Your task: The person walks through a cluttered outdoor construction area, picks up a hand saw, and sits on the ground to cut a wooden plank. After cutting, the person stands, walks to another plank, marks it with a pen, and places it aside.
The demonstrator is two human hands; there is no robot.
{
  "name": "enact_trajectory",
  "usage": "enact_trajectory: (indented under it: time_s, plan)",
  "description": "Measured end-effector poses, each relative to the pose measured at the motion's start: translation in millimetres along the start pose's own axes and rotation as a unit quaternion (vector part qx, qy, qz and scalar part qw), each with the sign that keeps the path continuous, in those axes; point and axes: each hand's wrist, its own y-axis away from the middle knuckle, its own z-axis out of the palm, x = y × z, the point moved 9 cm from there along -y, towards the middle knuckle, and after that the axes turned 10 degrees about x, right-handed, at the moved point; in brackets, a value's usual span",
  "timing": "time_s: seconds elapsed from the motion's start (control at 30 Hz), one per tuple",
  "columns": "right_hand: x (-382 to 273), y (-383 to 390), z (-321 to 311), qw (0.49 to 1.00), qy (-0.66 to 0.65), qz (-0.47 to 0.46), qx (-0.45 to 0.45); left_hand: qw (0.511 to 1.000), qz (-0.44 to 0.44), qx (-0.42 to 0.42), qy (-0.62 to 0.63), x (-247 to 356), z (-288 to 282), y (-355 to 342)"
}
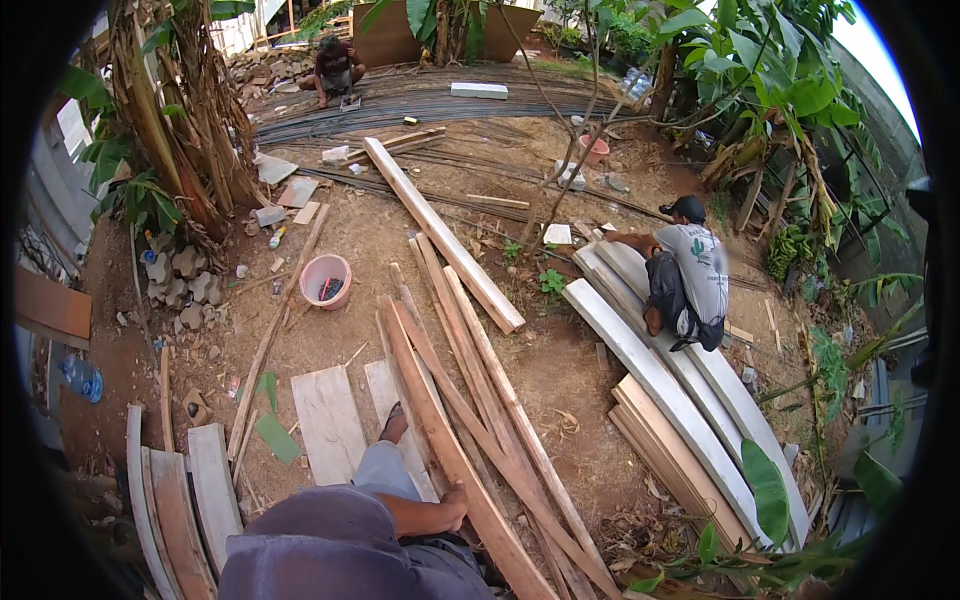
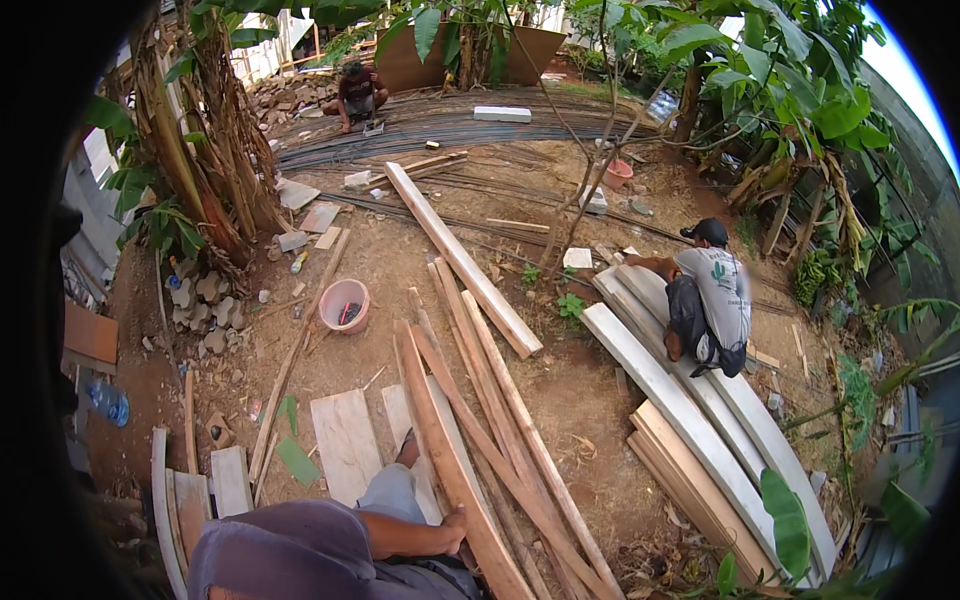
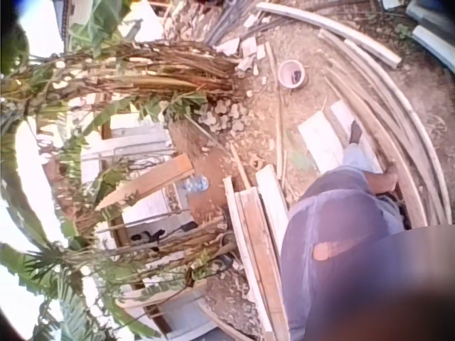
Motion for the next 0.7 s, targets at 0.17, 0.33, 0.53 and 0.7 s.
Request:
enact_trajectory:
  time_s: [0.17,0.33,0.53,0.7]
  plan:
    - [-48.9,-2.6,55.6,0.999,-0.017,0.03,0.02,0.998,-0.061,0.011,-0.004,72.6,-18.7,-39.2]
    - [-113.2,-3.7,109.1,0.996,-0.017,0.068,0.057,0.981,-0.052,-0.055,0.179,187.4,-25.2,-151.9]
    - [-170.6,2.1,152.7,0.988,-0.039,0.122,0.086,0.988,0.02,0.086,0.125,374.4,-102.6,-245.1]
    - [-166.3,0.4,177.3,0.978,-0.073,0.159,0.11,0.926,0.027,-0.054,0.373,558.3,-138.6,-274.6]
